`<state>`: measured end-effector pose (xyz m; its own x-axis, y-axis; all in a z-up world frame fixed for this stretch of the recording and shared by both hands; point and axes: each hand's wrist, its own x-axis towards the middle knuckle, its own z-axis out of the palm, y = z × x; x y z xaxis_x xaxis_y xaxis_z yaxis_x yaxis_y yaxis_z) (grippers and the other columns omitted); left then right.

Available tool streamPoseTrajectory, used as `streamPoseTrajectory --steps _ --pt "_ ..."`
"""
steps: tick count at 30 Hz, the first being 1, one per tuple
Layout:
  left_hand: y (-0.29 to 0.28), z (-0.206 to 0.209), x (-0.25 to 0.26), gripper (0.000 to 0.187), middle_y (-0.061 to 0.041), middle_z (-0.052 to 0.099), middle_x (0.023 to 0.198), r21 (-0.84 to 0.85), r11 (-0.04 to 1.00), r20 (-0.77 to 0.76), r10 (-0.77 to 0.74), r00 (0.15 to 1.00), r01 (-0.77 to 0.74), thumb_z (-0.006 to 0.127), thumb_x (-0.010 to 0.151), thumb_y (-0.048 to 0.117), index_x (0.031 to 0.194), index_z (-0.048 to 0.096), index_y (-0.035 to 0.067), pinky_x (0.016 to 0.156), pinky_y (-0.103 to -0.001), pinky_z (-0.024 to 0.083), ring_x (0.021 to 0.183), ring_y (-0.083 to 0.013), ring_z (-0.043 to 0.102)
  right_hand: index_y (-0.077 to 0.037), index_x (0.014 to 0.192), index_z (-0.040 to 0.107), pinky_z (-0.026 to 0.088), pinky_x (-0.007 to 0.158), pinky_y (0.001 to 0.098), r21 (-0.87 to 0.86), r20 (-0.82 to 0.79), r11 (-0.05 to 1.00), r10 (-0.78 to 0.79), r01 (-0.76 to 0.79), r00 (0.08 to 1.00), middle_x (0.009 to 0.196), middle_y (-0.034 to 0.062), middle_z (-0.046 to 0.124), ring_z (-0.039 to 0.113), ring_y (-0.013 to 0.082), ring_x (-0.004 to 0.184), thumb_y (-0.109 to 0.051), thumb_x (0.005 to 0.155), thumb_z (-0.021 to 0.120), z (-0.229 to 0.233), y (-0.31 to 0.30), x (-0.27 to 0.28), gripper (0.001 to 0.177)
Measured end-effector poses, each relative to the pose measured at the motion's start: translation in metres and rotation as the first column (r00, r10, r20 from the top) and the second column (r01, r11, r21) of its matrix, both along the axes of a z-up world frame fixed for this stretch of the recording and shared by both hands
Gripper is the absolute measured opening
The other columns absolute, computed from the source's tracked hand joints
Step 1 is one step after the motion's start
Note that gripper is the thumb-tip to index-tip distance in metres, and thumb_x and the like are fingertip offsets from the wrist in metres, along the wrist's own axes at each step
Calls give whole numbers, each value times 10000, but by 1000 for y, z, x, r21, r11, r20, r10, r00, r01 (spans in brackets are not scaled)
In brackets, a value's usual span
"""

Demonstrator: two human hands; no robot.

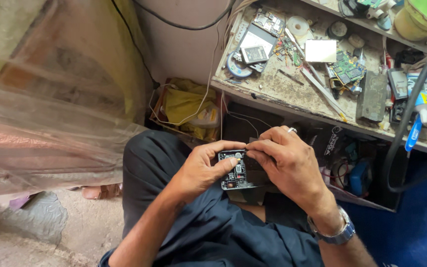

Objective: The person uses a tool to disassemble a mobile phone on a workbench, handling internal circuit boards and phone shells.

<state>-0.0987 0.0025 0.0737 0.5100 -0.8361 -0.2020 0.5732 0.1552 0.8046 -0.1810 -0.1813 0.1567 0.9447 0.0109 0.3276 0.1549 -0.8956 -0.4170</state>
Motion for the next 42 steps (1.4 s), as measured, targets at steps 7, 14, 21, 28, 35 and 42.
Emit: streamPoseTrajectory --steps 7,14,21,28,35,42 --pt "-2 -3 0 316 -17 702 996 36 999 60 -29 998 27 646 999 81 1300 670 -14 768 -227 550 862 -47 629 -99 896 747 529 687 371 -8 -10 1000 -22 22 1000 887 48 673 653 254 812 -115 809 811 3 1 -2 109" --pt "-1 -2 0 304 -9 719 988 36 999 51 -20 998 18 645 983 82 1269 679 -14 763 -224 562 855 -44 641 -103 874 731 526 697 381 -5 21 1000 -6 6 1000 872 42 663 647 259 818 -111 795 816 0 2 -2 116" --pt "-1 -6 -1 304 -17 720 992 26 1000 44 -13 999 12 652 986 87 1270 684 -20 770 -225 561 859 -46 638 -106 867 730 530 692 383 -12 6 1000 -13 13 1000 872 44 667 651 259 812 -116 796 814 -2 3 -2 110" --pt "0 -3 -2 306 -26 722 990 36 999 31 1 1000 -2 657 986 90 1271 687 -17 768 -227 563 863 -54 645 -101 864 735 532 686 386 -26 -14 1000 -3 3 1000 866 46 669 653 266 801 -158 782 836 -1 2 -1 142" --pt "1 -2 -1 357 -29 722 1040 69 997 60 -34 998 29 661 971 82 1313 650 -20 795 -234 573 893 -55 654 -112 838 735 533 667 378 20 -27 1000 -6 6 1000 847 37 673 662 253 781 -163 799 823 -5 1 -1 109" --pt "-3 -13 3 416 -47 718 1066 14 1000 -35 -15 999 15 677 944 55 1344 610 -36 817 -249 575 909 -76 669 -104 858 740 535 683 367 37 -62 999 8 -5 998 855 37 676 658 249 794 -143 827 804 -5 -4 -1 81"
